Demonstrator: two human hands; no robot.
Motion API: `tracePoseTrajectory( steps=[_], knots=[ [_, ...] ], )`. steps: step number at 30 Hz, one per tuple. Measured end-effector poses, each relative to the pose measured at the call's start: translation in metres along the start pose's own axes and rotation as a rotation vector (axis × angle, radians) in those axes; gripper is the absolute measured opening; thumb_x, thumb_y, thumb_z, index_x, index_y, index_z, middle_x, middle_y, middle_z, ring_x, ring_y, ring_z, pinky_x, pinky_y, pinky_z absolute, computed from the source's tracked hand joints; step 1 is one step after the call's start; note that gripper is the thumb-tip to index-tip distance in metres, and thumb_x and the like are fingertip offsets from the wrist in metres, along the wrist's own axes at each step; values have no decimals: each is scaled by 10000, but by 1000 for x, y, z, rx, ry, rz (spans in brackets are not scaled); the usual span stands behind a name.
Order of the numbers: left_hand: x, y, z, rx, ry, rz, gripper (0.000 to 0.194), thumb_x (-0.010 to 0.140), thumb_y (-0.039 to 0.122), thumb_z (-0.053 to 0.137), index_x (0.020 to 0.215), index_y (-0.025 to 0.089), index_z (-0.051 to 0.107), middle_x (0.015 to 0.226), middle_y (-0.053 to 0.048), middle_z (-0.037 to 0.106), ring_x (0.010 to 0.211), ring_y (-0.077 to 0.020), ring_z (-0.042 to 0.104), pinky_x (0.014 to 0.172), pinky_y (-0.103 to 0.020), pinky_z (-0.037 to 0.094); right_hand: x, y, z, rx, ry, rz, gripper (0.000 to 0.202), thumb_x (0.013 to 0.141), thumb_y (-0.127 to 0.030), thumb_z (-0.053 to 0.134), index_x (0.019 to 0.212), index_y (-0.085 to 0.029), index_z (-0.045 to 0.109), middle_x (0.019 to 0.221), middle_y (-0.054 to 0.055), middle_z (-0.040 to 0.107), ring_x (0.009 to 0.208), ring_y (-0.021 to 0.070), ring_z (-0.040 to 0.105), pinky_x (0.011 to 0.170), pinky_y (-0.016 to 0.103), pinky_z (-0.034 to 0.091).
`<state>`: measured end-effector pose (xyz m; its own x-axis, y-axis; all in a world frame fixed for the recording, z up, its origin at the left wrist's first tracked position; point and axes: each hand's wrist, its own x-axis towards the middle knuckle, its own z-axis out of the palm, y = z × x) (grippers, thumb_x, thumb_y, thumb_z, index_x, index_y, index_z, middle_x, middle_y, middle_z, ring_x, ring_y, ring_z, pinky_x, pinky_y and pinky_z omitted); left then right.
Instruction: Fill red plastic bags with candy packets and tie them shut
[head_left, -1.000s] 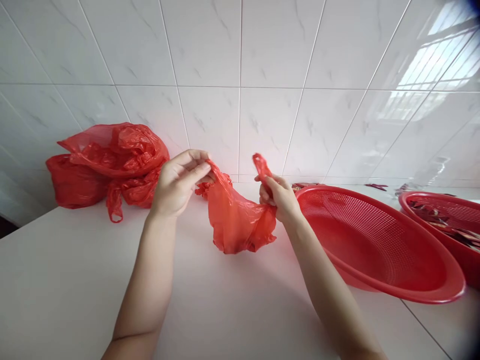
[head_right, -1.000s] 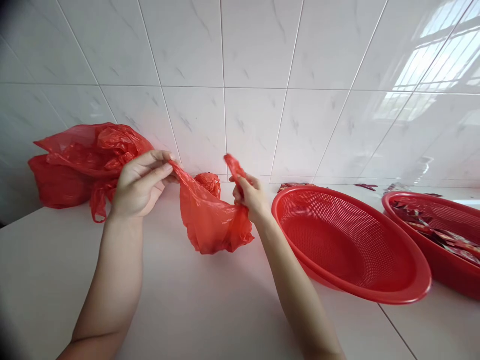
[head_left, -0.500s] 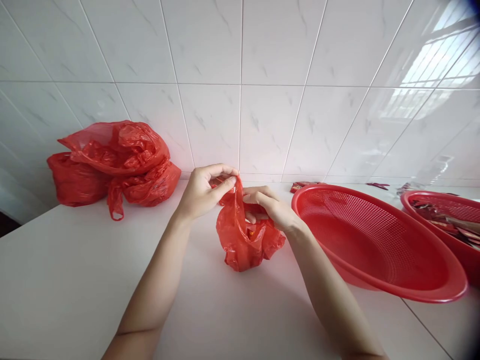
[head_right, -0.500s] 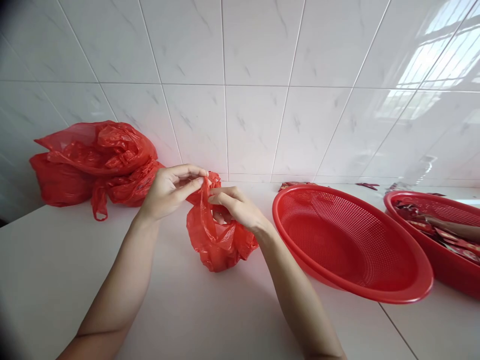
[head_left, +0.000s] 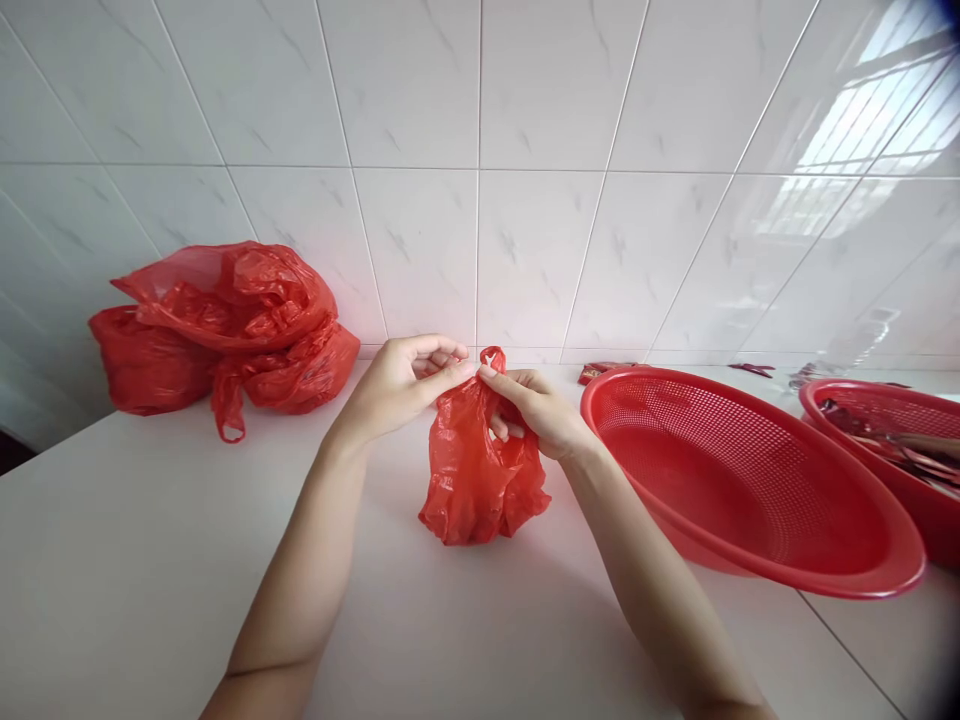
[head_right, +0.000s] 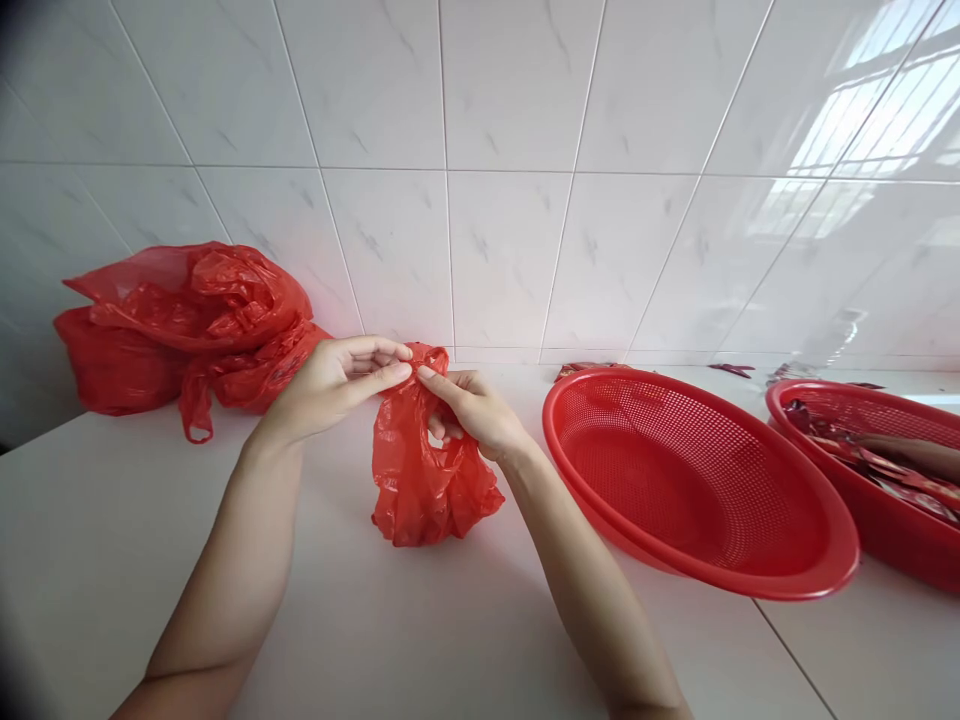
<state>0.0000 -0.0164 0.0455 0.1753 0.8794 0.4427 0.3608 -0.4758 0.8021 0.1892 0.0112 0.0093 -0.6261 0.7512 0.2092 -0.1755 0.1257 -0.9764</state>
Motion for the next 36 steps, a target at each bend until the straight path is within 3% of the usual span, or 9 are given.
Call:
tracePoseTrajectory(
  steps=[4, 7, 10, 16, 20, 24, 29, 32, 36],
  knots=[
    [-8, 9, -2, 26, 55, 14, 313, 751, 362, 789, 991, 174, 719, 947, -58, 739, 875, -200, 701, 820, -316, 579, 1, 1, -3, 60, 33, 8, 455, 918, -540, 585, 675, -156, 617, 573, 28, 653, 396, 65, 390, 435, 241, 313],
    [-14, 18, 1, 11, -36, 32, 239, 796, 353, 748, 963, 184, 729, 922, -42, 744, 847, -193, 710, 818, -318, 588, 1, 2, -5, 71, 48, -3, 418, 904, -539, 607, 751, -152, 645, 626, 19, 661, 402, 59, 403, 440, 236, 333],
    [-18, 21, 4, 28, -137, 34, 203, 845, 331, 691, 994, 204, 743, 942, -37, 748, 879, -196, 712, 860, -334, 581, 0, 2, -7, 68, 65, -23, 430, 875, -545, 642, 706, -150, 624, 579, -19, 581, 421, 63, 441, 454, 229, 364],
    [-12, 6, 14, 97, -67, 28, 192, 743, 280, 771, 903, 202, 702, 940, -38, 706, 880, -196, 670, 834, -345, 556, -5, -7, -6, -45, 51, -43, 454, 886, -561, 616, 696, -149, 600, 556, -16, 563, 448, 81, 494, 460, 219, 383],
    [-5, -5, 22, 63, 7, 8, 304, 697, 278, 798, 934, 219, 616, 1008, -37, 660, 945, -204, 640, 857, -357, 536, -10, -15, -6, -188, 68, -96, 415, 929, -542, 565, 834, -148, 651, 594, -11, 594, 483, 98, 541, 500, 230, 444],
    [2, -12, 26, -78, -109, -79, 444, 695, 246, 790, 1094, 255, 596, 1186, -63, 613, 1030, -212, 644, 857, -345, 539, -15, -21, -9, -244, 29, -150, 379, 945, -512, 553, 956, -151, 668, 742, 18, 675, 514, 113, 616, 528, 248, 512],
    [6, -16, 31, -140, -341, -84, 238, 795, 277, 693, 1022, 213, 658, 922, -43, 682, 870, -203, 678, 787, -332, 537, -21, -25, -14, -397, 58, -126, 399, 930, -530, 562, 854, -153, 667, 698, 23, 666, 519, 141, 644, 470, 245, 501],
    [4, -17, 36, -17, -303, -77, 234, 814, 272, 652, 1036, 211, 692, 729, -12, 653, 713, -184, 643, 647, -292, 500, -22, -26, -16, -447, 152, -129, 401, 901, -530, 602, 794, -151, 675, 683, 18, 646, 542, 142, 634, 507, 256, 511],
    [3, -21, 43, 67, -176, -55, 285, 840, 255, 605, 1111, 231, 689, 724, -6, 660, 671, -176, 632, 614, -283, 479, -20, -24, -15, -433, 181, -164, 357, 902, -481, 608, 747, -160, 630, 705, 0, 611, 570, 131, 619, 543, 254, 512]
  ],
)
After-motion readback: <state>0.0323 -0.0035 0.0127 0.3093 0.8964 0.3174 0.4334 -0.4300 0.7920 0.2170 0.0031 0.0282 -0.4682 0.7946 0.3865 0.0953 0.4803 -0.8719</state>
